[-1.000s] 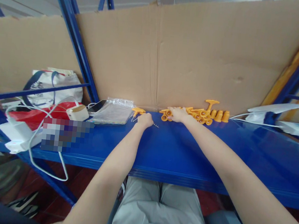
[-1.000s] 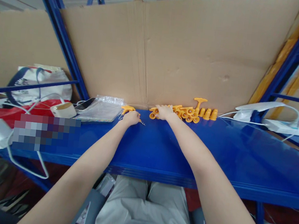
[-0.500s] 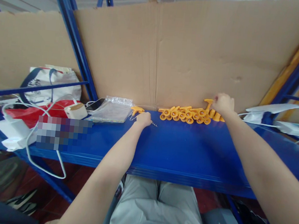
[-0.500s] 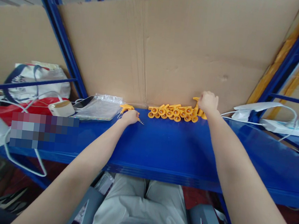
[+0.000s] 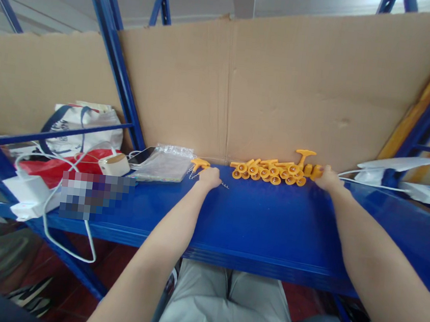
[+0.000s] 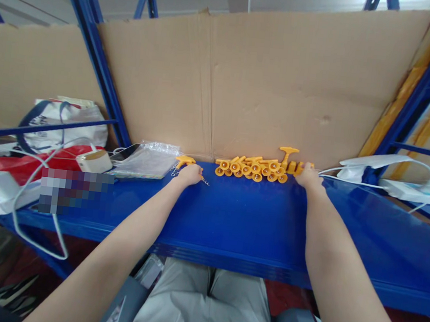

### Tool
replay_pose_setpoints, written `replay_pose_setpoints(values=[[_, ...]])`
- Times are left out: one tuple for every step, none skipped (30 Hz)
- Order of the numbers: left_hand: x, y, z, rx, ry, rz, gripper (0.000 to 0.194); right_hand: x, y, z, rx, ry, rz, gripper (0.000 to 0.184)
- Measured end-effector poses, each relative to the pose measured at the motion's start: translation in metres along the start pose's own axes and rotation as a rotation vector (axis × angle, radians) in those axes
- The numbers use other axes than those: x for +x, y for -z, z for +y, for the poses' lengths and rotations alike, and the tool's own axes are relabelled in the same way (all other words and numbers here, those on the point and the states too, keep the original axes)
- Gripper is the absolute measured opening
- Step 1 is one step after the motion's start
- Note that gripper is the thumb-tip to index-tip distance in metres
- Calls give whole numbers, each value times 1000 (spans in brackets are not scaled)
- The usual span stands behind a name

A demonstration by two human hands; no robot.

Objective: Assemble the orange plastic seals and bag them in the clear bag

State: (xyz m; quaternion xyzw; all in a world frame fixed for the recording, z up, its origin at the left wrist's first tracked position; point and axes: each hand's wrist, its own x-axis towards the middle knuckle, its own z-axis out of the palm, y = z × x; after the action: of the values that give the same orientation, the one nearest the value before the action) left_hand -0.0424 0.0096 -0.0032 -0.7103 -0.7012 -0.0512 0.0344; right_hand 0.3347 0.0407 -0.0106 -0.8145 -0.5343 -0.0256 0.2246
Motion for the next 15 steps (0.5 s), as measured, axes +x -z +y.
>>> replay_pose_setpoints(values=[[0, 0, 0, 2, -4, 3, 36, 0, 0, 0, 1, -10, 15, 46], [-1, 0, 0, 3, -6, 3, 36, -1, 1, -1, -3, -8, 25, 42], [-1, 1, 1, 3, -4, 2, 36, -1, 1, -1, -9, -1, 30, 38], [-1, 1, 1, 0, -2, 0, 36, -2, 2, -1, -17, 10, 34, 36], [-1, 1, 1, -4, -1, -2, 36, -3, 2, 0, -23, 21, 39, 34], [-1, 1, 1, -10, -1, -3, 36, -4, 2, 0, -27, 33, 49, 34], [-1, 1, 1, -16, -1, -6, 36, -4, 2, 1, -29, 44, 61, 35], [0, 1, 1, -23, -1, -8, 36, -5, 3, 2, -31, 49, 75, 37], [0, 1, 1, -29, 0, -10, 36, -5, 3, 3, -32, 53, 90, 38], [0, 1, 1, -33, 2, -10, 36, -5, 3, 3, -34, 55, 106, 39], [0, 1, 1, -35, 6, -10, 36, -6, 4, 4, -36, 59, 118, 40], [0, 1, 1, -34, 9, -10, 36, -7, 6, 3, -38, 64, 125, 40], [1, 1, 1, -31, 12, -9, 36, -8, 7, 3, -41, 67, 123, 40], [1, 1, 1, -27, 15, -10, 36, -9, 10, 2, -44, 65, 113, 41], [0, 1, 2, -22, 15, -13, 36, -10, 12, 0, -46, 53, 91, 42]])
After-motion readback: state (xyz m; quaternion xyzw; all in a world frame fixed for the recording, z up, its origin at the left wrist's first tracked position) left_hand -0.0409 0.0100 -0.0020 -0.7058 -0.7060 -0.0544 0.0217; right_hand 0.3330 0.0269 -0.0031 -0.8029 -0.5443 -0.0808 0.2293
